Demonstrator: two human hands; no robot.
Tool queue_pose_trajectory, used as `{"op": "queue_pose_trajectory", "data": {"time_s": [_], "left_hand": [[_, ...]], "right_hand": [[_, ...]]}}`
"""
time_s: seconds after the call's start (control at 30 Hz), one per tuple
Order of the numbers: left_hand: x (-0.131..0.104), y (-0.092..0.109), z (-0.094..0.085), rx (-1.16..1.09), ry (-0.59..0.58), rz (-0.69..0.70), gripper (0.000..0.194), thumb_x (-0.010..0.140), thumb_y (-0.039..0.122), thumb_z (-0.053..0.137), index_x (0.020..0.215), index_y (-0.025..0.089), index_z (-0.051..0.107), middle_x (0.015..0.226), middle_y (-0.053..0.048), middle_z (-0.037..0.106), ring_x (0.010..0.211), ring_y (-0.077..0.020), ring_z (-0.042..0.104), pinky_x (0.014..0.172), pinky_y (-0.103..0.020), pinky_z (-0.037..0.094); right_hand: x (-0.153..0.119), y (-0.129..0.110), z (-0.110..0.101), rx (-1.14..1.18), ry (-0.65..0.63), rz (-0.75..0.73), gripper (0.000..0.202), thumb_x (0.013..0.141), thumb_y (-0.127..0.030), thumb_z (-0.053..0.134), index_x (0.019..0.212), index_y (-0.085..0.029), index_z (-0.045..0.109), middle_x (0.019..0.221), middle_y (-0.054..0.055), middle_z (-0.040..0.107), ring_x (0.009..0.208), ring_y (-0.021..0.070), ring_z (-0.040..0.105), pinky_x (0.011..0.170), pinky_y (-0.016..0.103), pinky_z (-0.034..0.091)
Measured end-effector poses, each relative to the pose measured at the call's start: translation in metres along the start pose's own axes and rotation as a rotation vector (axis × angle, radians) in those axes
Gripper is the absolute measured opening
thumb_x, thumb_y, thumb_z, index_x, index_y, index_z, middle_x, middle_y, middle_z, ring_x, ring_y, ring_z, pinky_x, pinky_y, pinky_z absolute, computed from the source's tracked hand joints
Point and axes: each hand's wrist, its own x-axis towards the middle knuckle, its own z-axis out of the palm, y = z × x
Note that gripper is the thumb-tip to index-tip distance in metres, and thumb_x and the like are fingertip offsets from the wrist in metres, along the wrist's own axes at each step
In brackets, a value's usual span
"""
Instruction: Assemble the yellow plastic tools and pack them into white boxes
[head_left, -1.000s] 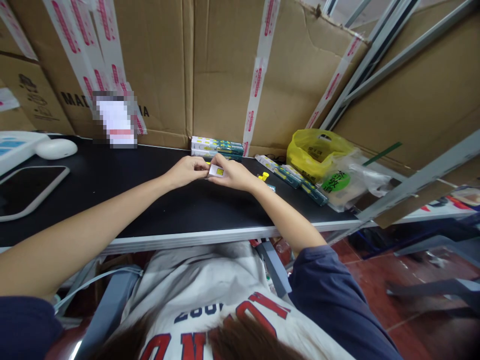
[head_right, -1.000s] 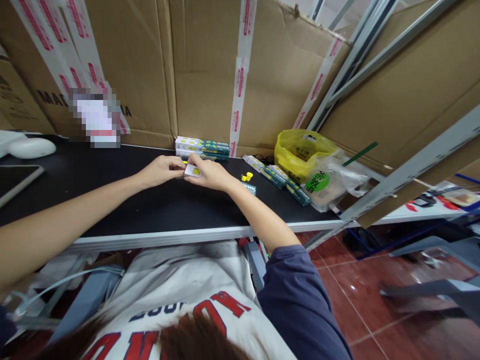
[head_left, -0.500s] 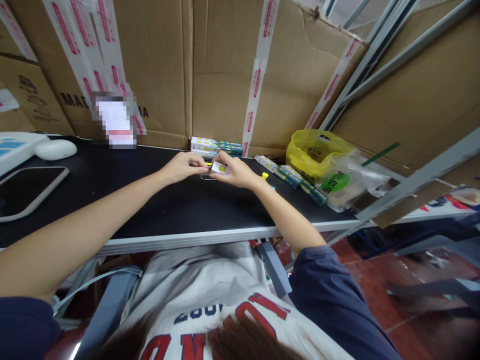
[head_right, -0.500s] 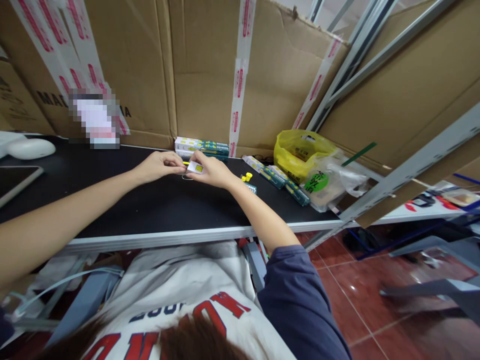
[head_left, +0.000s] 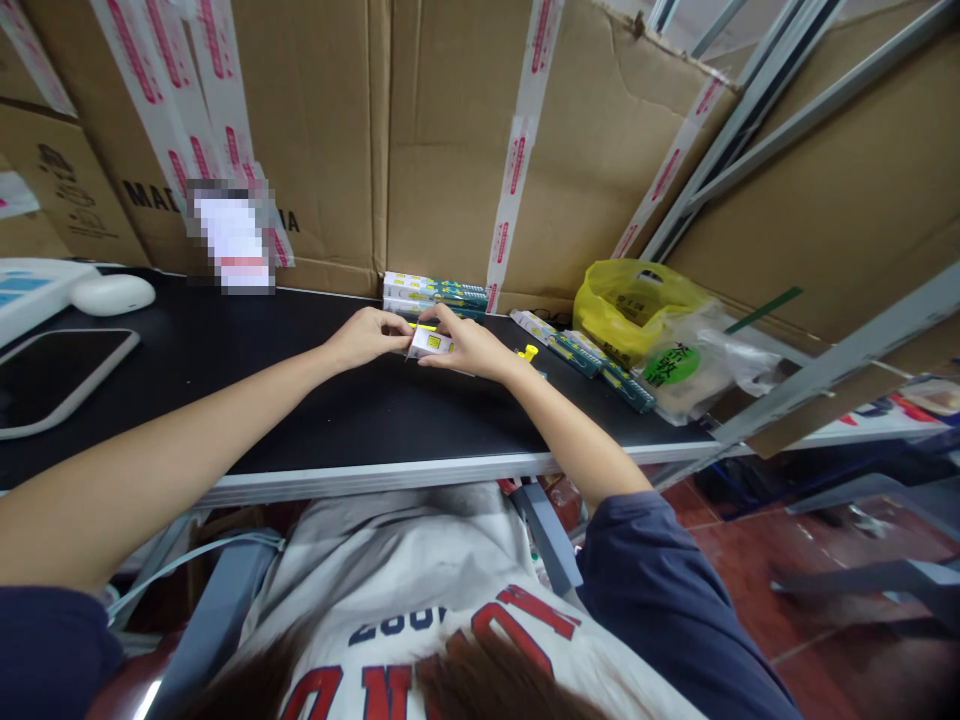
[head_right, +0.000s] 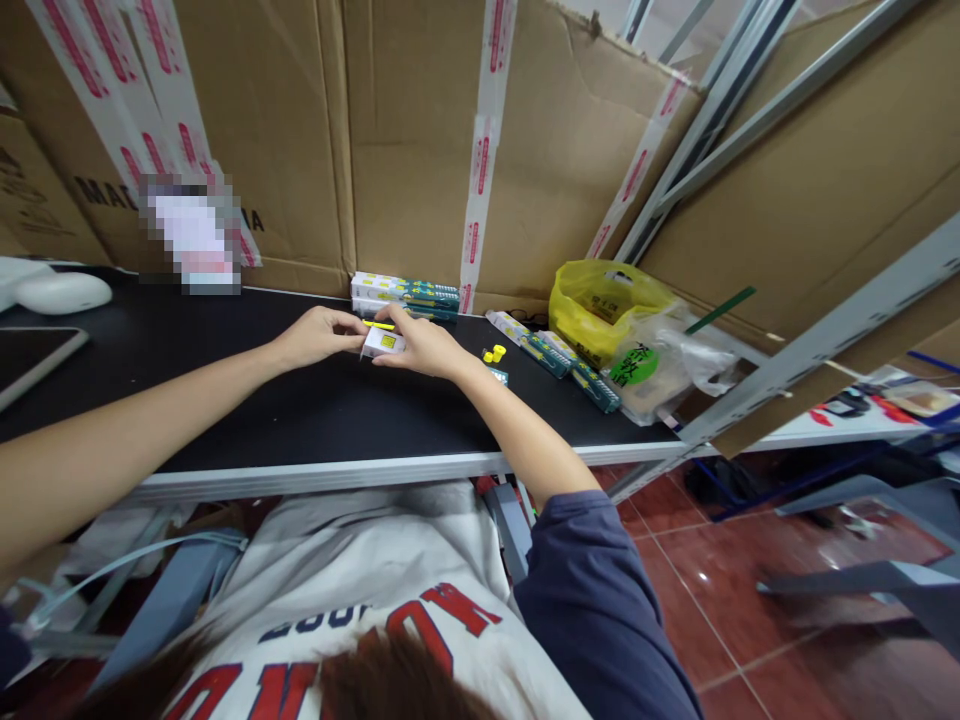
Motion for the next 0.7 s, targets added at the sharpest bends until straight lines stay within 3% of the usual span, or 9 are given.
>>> {"op": "queue_pose_trajectory", "data": {"time_s": [0.2,0.37,0.57,0.7], "left_hand": [[0.005,-0.009,-0.005,-0.014,0.073,-0.029,0.026,0.06,0.04,0.072,0.068,0.016,0.075,0.067,-0.002,0.072,0.068,-0.0188,0.064,0.072,-0.03,0.048],[0.006,-0.01,-0.005,-0.007,0.072,-0.036,0.026,0.06,0.04,0.072,0.069,0.016,0.076,0.067,-0.002,0.073,0.069,-0.0185,0.063,0.072,-0.03,0.049],[0.004,-0.003,-0.012,-0.213,-0.069,-0.134,0.042,0.065,0.055,0.073,0.079,0.016,0.073,0.079,-0.005,0.072,0.079,-0.0205,0.065,0.078,-0.036,0.053],[0.001,0.003,-0.016,-0.324,-0.147,-0.149,0.043,0.062,0.047,0.078,0.09,0.017,0.066,0.093,-0.006,0.07,0.088,-0.0204,0.066,0.082,-0.037,0.054]], "right_hand": [[0.001,0.011,-0.002,0.015,-0.006,-0.018,0.037,0.081,-0.044,0.067,0.103,-0.018,0.052,0.099,0.006,0.066,0.08,0.0188,0.059,0.069,0.027,0.037],[0.001,0.011,-0.002,0.042,0.019,-0.045,0.035,0.083,-0.044,0.065,0.101,-0.017,0.052,0.095,0.005,0.065,0.079,0.0178,0.057,0.069,0.026,0.036],[0.001,0.014,-0.002,0.089,0.047,-0.057,0.035,0.083,-0.045,0.064,0.1,-0.018,0.051,0.092,0.003,0.064,0.077,0.0172,0.056,0.069,0.026,0.037],[0.001,0.018,-0.002,0.104,0.063,-0.062,0.035,0.084,-0.046,0.063,0.1,-0.018,0.05,0.089,0.002,0.062,0.075,0.0163,0.054,0.068,0.026,0.037]]}}
